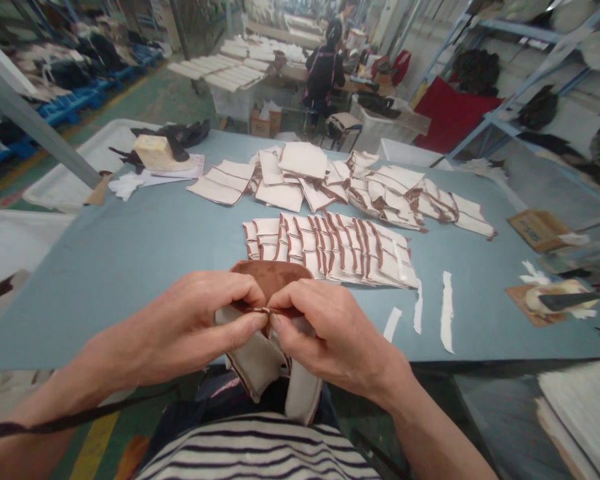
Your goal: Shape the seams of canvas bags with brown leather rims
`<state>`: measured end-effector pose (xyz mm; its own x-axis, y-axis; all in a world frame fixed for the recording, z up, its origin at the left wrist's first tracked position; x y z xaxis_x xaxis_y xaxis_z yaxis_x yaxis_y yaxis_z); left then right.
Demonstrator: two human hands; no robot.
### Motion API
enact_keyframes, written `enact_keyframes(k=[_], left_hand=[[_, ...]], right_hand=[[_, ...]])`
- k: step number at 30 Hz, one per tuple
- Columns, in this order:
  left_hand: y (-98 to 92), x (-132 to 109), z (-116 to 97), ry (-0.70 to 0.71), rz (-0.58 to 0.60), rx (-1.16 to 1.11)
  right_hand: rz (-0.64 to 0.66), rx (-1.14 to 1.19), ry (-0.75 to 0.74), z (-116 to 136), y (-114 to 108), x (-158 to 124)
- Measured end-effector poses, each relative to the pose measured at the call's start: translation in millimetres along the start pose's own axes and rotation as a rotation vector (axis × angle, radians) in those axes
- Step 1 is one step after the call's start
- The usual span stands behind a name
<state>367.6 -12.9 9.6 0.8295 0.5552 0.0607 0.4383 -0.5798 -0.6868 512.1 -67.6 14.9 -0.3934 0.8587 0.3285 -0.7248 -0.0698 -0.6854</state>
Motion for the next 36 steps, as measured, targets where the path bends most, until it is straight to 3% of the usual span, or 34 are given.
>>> enact_keyframes(k=[5, 13, 18, 22, 26, 32, 36], left_hand=[[3.5, 2, -11, 0.027, -0.11, 0.024], [14.2, 10, -14, 0.042, -0.105, 0.039], [26.2, 12, -19, 0.053, -0.1, 0.157], [31.2, 14, -20, 0.064, -0.14, 0.063], [33.2, 13, -12, 0.006, -0.093, -0.099], [21.9, 8, -5, -0.029, -0.117, 0.065], [16.8, 8, -5, -0.051, -0.084, 0.132]], right_hand=[[-0.119, -0.056, 0.032, 1, -8, -7], [-0.127, -0.149, -0.037, 2, -16, -15], [-0.125, -0.161, 0.043, -8, -11, -20], [-0.169, 0.063, 0.189, -23, -6, -20], [-0.095, 0.273, 0.321, -31, 3, -18], [-0.064, -0.052, 0.17, -12, 3, -10], [-0.073, -0.035, 0.235, -14, 5, -6]])
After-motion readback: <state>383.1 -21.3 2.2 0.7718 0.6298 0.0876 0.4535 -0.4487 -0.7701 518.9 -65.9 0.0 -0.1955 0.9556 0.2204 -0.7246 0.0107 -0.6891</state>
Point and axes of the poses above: each hand's wrist, its own x-axis towards the middle knuckle, its own y-axis out of the palm, z = x × y, the point moved 7 cm from there along x, towards the middle knuckle, and after that the axes turned 4 degrees about z, right-handed, at the moved point
